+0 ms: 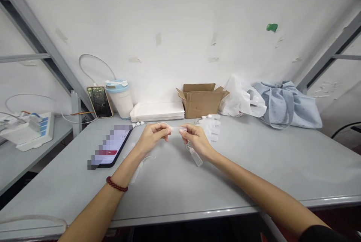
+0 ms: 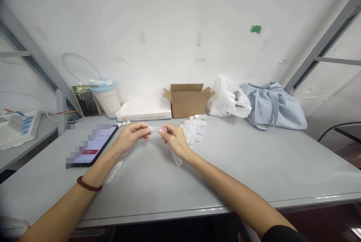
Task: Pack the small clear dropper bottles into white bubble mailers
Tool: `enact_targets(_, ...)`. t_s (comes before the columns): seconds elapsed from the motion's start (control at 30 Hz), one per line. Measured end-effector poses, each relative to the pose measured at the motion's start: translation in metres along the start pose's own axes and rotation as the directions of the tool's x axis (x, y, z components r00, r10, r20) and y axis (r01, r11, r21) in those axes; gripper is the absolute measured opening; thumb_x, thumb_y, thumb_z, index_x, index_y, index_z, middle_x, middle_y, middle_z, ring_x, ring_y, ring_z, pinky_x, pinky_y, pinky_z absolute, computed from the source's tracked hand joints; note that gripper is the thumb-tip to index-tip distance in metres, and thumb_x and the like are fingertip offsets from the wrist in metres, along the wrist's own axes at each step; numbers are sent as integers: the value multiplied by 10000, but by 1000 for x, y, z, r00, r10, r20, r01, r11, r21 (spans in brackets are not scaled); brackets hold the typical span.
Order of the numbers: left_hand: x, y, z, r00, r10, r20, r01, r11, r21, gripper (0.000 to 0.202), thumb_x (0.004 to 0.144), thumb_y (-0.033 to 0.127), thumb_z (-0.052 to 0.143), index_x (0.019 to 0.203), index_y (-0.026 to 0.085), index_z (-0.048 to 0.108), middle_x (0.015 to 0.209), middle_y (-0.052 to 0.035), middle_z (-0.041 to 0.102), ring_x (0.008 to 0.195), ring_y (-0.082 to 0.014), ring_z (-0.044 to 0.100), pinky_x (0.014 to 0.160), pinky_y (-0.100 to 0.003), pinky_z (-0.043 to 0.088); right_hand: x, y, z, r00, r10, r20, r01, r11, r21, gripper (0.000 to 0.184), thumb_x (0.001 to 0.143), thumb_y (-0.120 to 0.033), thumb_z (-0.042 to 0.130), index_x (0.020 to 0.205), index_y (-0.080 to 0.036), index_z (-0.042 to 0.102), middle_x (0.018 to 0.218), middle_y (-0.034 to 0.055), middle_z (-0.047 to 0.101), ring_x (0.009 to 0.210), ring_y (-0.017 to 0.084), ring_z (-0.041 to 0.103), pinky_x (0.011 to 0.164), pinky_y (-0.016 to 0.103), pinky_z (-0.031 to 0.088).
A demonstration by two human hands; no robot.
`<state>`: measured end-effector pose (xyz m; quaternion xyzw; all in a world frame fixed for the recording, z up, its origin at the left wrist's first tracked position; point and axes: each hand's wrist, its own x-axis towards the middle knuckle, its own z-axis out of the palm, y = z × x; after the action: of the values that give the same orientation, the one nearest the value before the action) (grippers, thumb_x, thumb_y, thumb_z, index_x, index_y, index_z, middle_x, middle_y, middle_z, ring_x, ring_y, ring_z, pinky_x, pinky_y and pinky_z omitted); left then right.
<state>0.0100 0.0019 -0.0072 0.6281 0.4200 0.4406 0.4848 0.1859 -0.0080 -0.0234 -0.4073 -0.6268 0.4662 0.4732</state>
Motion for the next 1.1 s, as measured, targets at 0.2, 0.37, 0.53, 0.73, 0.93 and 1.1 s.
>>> enact_targets(0.2, -1, 0, 0, 998, 65, -13, -63, 989, 136, 163, 714, 341, 630, 720, 178, 640, 637, 13, 581, 580, -132, 538, 640, -272, 422, 3, 0, -2, 953, 249, 175, -301, 856, 420, 350, 661, -412, 695, 579, -166, 459, 536, -67, 392, 411, 43, 301, 462, 236, 329)
enact_targets(0.37, -1, -1, 2, 992, 127, 14, -127, 974, 186, 175, 733, 351, 606, 757, 181, 639, 727, -9, 617, 629, -144, 558, 661, -271, 440, 4, 4, -7, 921, 283, 267, -383, 782, 491, 354, 676, -412, 701, 589, -154, 475, 547, -70, 388, 415, 34, 274, 453, 228, 320)
enact_targets(0.53, 1, -3, 1, 991, 131, 23, -133, 965, 224, 200, 767, 374, 564, 734, 184, 620, 693, 1, 589, 625, -139, 543, 651, -260, 441, 5, 1, -4, 962, 221, 158, -265, 892, 366, 342, 697, -459, 651, 609, -158, 515, 532, -52, 433, 404, 58, 341, 441, 244, 352)
enact_targets(0.73, 1, 1, -1, 994, 84, 65, -100, 944, 314, 255, 790, 407, 525, 721, 181, 621, 700, -17, 601, 628, -148, 538, 617, -258, 435, 2, 1, -2, 999, -36, 26, 38, 995, -96, 273, 804, -432, 518, 752, -169, 571, 555, -39, 463, 478, 98, 432, 474, 235, 340)
enact_targets(0.93, -1, 3, -6, 988, 57, 143, -106, 926, 363, 282, 789, 414, 527, 658, 177, 606, 587, 8, 542, 576, -134, 496, 574, -243, 394, 2, 7, -1, 999, 43, 33, -39, 993, -114, 278, 815, -415, 494, 668, -179, 508, 552, -45, 406, 474, 87, 372, 452, 225, 278)
enact_targets(1.1, -3, 3, -3, 988, 67, 143, -122, 895, 429, 310, 793, 424, 521, 672, 161, 634, 575, 5, 550, 541, -125, 472, 528, -238, 363, 4, 2, -3, 936, 290, 198, -331, 917, 223, 419, 732, -473, 596, 562, -201, 326, 502, -94, 237, 416, 38, 156, 414, 213, 110)
